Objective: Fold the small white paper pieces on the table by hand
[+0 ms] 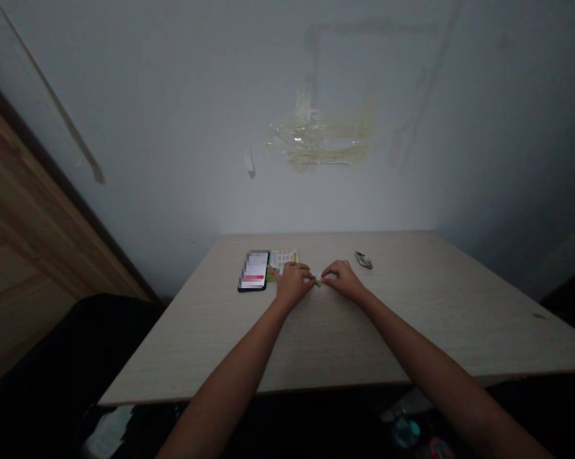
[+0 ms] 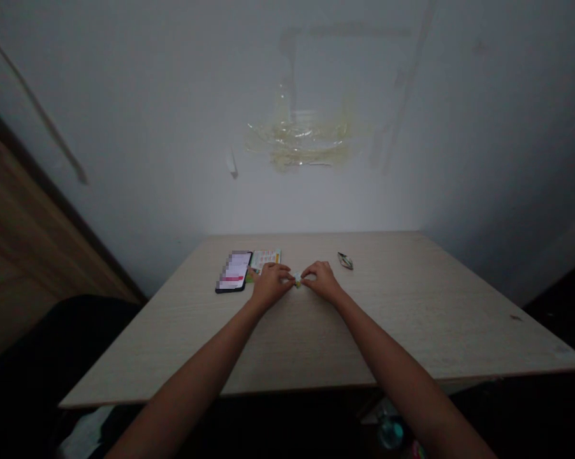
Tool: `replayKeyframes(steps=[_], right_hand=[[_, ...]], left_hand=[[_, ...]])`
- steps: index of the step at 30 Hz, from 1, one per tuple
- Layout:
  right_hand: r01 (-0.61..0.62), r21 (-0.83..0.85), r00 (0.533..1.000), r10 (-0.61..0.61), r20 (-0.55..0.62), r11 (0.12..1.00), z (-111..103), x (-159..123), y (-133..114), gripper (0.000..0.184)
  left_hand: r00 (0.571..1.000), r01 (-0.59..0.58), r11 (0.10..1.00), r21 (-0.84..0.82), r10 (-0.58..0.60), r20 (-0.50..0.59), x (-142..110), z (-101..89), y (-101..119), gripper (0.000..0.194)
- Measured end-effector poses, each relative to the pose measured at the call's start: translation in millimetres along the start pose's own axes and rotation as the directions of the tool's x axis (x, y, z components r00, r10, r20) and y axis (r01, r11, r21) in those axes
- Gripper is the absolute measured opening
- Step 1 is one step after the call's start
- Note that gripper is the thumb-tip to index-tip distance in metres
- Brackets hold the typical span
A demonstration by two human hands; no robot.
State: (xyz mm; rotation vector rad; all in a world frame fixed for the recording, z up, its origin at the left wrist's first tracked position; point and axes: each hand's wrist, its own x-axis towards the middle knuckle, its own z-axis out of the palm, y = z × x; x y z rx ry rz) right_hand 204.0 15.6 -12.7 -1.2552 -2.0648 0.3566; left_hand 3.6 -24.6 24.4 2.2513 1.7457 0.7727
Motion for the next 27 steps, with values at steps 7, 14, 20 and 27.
replayKeyframes(steps=[7,14,20,27], right_hand=[[0.0,0.019,1.0,0.0,0.008,1.0,0,2,9,0.017],[0.016,0.071,0.999,-0.019,0.036,0.997,-5,4,13,0.016],[-0.007,0.046,1.0,0.006,0.023,0.999,-6,4,17,0.017],[-0.017,0.1,0.999,0.014,0.029,0.995,-4,5,18,0.015]], left_hand=[[1.0,-0.01,1.0,0.014,0.01,0.0,-2,2.9,4,0.013],[0.999,-0.016,0.999,0.028,0.015,0.032,-4,3.5,7,0.015],[0.999,-0.038,0.998,0.048,0.036,0.037,-2,4.9,1,0.013],[0.999,-0.03,0.996,0.078,0.028,0.021,-1,5.7,-2,0.022]])
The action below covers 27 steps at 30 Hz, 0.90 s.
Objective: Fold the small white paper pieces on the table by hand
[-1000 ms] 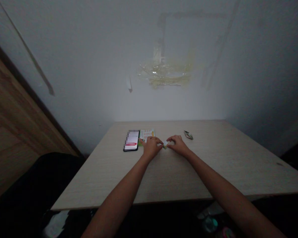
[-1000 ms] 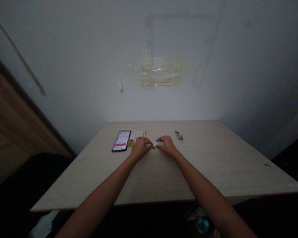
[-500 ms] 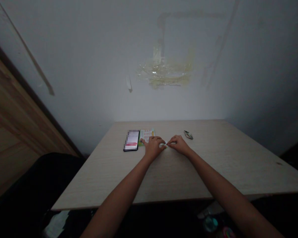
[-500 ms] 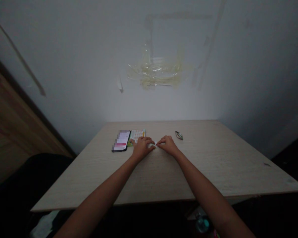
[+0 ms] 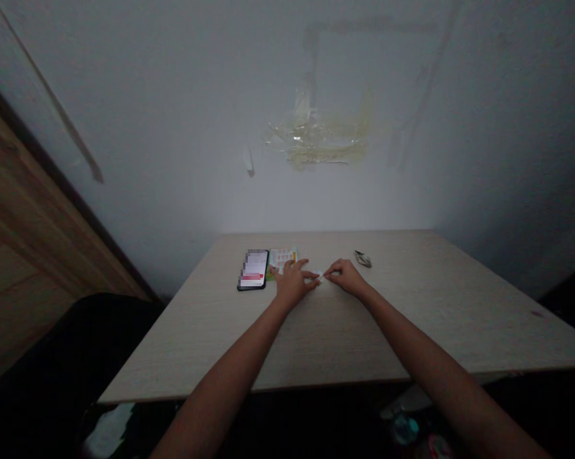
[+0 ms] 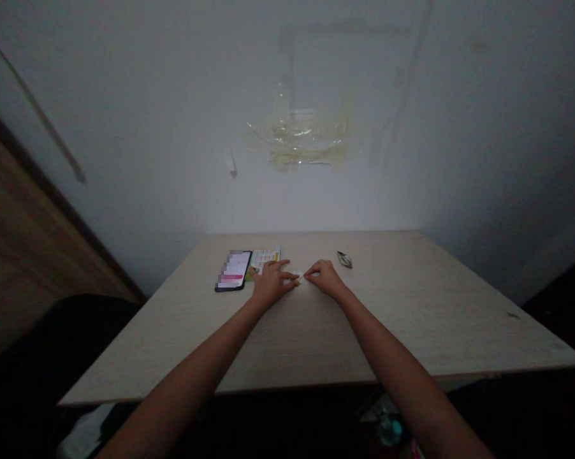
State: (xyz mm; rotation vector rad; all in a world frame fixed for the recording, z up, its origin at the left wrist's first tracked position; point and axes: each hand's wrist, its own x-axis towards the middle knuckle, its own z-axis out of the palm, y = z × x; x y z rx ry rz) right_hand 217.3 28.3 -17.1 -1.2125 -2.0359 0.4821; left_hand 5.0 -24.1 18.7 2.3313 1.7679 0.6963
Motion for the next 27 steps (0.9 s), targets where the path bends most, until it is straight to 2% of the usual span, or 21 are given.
replayKeyframes(steps=[13,20,27], right_hand=[[0.025,0.021,1.0,-0.025,-0.004,0.999,2,2,5,0.014],[0.021,0.01,1.0,-0.021,0.011,1.0,1,3,3,0.014],[0.017,-0.008,1.0,-0.017,-0.006,1.0,0,1,-1,0.015]], left_hand=[[0.996,-0.049,0.996,0.069,0.044,0.078,9,-1.9,-8,0.037],[0.994,-0.038,0.997,0.067,0.031,0.104,11,-2.6,-10,0.043],[0.982,-0.029,0.992,0.119,0.006,0.19,18,-8.0,-10,0.052]])
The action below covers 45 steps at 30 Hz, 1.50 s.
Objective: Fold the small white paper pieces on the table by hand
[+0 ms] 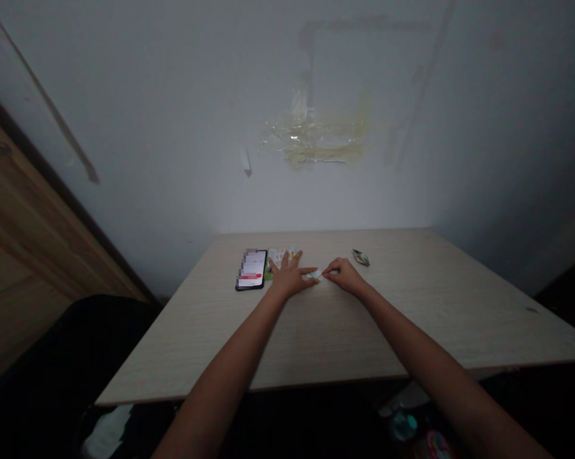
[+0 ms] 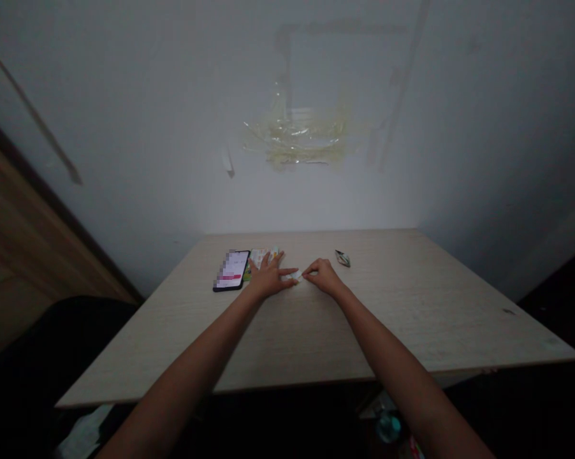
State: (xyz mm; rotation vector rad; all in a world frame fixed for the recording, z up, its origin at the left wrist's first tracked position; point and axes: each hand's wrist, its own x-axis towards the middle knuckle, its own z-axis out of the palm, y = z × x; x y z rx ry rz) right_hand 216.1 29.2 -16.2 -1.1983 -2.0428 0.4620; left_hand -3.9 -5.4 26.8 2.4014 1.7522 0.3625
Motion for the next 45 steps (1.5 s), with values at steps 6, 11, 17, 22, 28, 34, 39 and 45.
replayKeyframes(steps=[6,11,17,22,28,34,39,45], right_hand=[[-0.001,-0.022,1.0,0.001,0.015,1.0,0,1,0,0.014],[0.011,-0.084,1.0,-0.011,0.005,0.996,1,-3,-2,0.017],[0.094,-0.166,0.995,-0.098,-0.017,0.982,2,-9,-11,0.027],[0.278,-0.049,0.96,-0.279,-0.001,0.959,-1,-9,-19,0.028],[0.277,0.008,0.961,-0.277,0.022,0.961,-4,-12,-20,0.03],[0.36,-0.074,0.932,-0.355,0.072,0.93,-9,-12,-19,0.034],[0.403,-0.178,0.914,-0.386,0.125,0.898,-10,-15,-26,0.026],[0.33,-0.242,0.939,-0.291,0.182,0.912,-11,-19,-47,0.024]], left_hand=[[0.997,-0.006,0.996,0.085,0.0,0.074,4,-2.7,-2,0.059],[0.997,-0.012,0.996,0.09,0.004,0.081,7,0.6,-5,0.062],[0.999,-0.031,0.997,0.077,0.029,0.024,5,8.9,-10,0.06],[0.999,-0.043,0.996,0.082,0.043,-0.004,3,9.2,-8,0.059],[0.999,-0.045,0.996,0.076,0.045,0.005,2,7.7,-9,0.056],[0.999,-0.047,0.994,0.094,0.045,0.021,4,10.3,-11,0.055],[0.999,-0.053,0.994,0.099,0.053,0.002,4,11.7,-11,0.051],[0.994,-0.086,0.992,0.097,0.092,-0.062,3,9.7,-10,0.038]])
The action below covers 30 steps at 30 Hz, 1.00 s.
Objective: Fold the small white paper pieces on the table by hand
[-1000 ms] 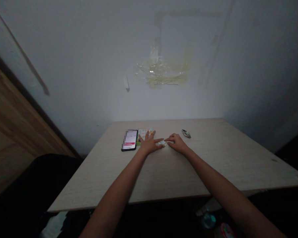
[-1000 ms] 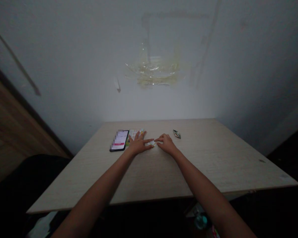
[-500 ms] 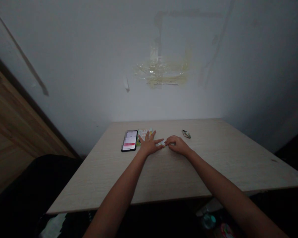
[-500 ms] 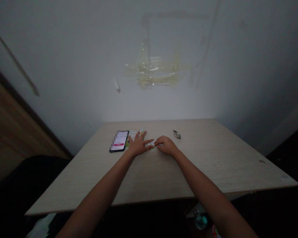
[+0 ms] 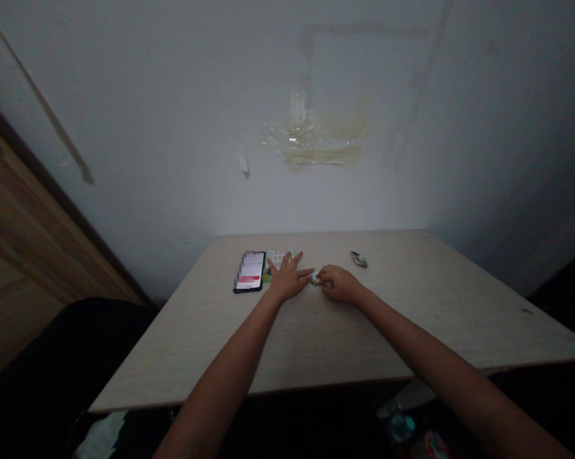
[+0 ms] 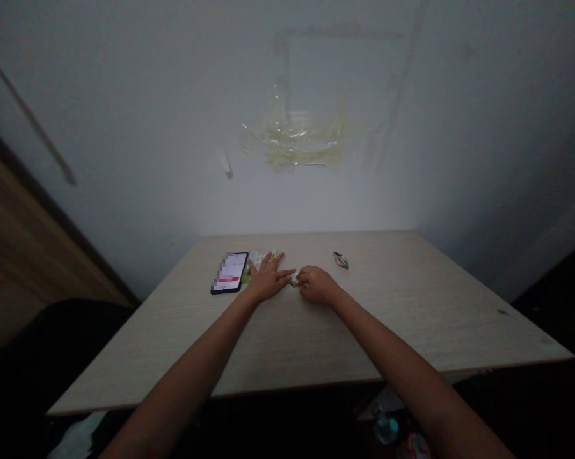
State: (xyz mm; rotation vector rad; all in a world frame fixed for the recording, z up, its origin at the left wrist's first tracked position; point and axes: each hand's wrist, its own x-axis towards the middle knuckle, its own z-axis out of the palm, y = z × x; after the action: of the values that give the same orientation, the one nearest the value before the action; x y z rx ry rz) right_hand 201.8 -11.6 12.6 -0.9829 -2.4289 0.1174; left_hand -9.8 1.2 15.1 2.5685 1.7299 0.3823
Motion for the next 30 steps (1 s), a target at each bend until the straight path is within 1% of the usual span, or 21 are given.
replayKeyframes(steps=[3,6,10,12,19,23,30], right_hand=[[-0.009,-0.123,0.996,0.019,0.083,0.992,-5,2,-9,0.013],[-0.015,-0.162,0.995,0.031,0.096,0.987,-7,2,-14,0.009],[-0.042,-0.134,0.998,0.048,0.036,0.99,-3,-2,-13,0.01],[-0.047,-0.104,0.999,0.048,0.008,0.993,0,-4,-10,0.012],[-0.01,-0.04,1.0,0.01,0.005,0.999,4,-4,1,0.012],[-0.006,-0.023,1.0,0.006,0.003,1.0,2,-4,-1,0.013],[-0.009,-0.012,1.0,0.009,-0.01,1.0,2,-5,-2,0.013]], left_hand=[[0.998,-0.014,1.0,0.009,0.015,-0.065,0,-4.3,-2,0.033],[0.995,-0.042,0.999,0.007,0.042,-0.09,2,-9.6,-3,0.028],[0.99,-0.099,0.995,-0.005,0.098,-0.097,7,-14.2,-3,0.02],[0.989,-0.106,0.994,-0.02,0.104,-0.104,11,-14.8,-3,0.019],[0.987,-0.125,0.99,-0.062,0.117,-0.111,16,-10.9,-7,0.013],[0.988,-0.123,0.988,-0.089,0.113,-0.102,16,-9.4,-10,0.013],[0.981,-0.162,0.984,-0.079,0.152,-0.118,18,-7.7,-10,0.012]])
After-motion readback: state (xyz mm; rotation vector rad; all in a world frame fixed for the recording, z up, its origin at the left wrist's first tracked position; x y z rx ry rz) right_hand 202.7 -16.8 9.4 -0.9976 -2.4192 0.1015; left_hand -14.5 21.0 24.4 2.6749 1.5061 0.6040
